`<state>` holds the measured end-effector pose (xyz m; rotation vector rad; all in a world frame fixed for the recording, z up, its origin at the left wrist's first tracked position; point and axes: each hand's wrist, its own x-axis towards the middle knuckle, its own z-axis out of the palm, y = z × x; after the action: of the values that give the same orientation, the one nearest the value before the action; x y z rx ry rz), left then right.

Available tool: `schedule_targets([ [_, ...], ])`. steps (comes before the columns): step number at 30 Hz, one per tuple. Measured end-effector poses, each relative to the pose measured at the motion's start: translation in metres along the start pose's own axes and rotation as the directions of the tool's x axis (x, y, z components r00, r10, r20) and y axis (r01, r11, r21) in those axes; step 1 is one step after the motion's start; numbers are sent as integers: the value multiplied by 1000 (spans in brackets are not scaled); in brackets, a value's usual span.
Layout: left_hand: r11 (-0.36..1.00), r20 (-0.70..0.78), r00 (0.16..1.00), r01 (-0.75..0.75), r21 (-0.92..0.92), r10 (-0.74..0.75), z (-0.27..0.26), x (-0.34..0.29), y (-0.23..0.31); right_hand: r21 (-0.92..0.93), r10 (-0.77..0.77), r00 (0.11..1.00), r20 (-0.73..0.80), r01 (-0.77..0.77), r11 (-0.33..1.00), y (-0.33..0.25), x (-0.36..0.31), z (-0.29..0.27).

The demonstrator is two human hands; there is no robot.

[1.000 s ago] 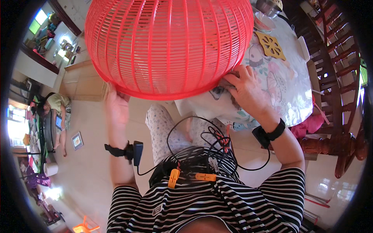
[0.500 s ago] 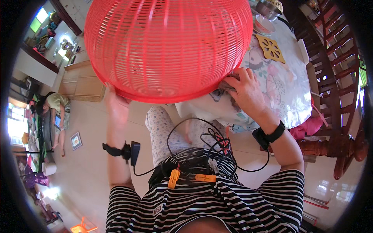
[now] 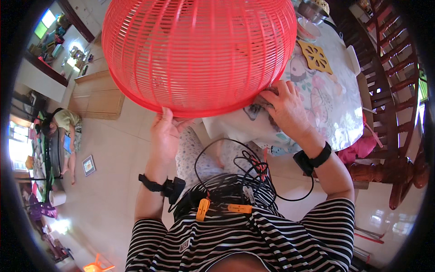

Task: The person wipes a red plastic food cover with a cloth, rotating it to clean multiple sides. The person also wipes the table surface and briefly lifts a pink food cover before returning to the red one.

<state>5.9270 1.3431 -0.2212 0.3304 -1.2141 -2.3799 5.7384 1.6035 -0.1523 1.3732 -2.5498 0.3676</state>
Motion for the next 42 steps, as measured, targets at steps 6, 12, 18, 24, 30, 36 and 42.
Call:
schedule_targets([
  [6,990,-216,967,-130,45,137,-96,41,49,26,-10,999,-43,11,1000,2,1,4],
  [12,988,-69,992,-108,-113,101,-65,18,13,66,-9,999,-54,12,998,0,2,5],
  [18,995,-76,994,-85,-58,80,-12,-2,-3,26,-20,999,-34,21,999,1,1,5],
  [24,982,-183,965,-190,-2,187,-89,33,49,26,-14,1000,-15,14,1000,1,2,5],
  [30,985,-211,971,-135,-106,111,-66,32,29,3,-76,992,-102,77,997,5,1,13],
  [36,989,-71,996,-67,-133,58,4,0,-10,-2,-18,999,-45,18,1000,1,1,7],
  [42,982,-124,975,-186,-15,183,-63,29,31,5,-74,993,-87,75,997,4,1,9],
])
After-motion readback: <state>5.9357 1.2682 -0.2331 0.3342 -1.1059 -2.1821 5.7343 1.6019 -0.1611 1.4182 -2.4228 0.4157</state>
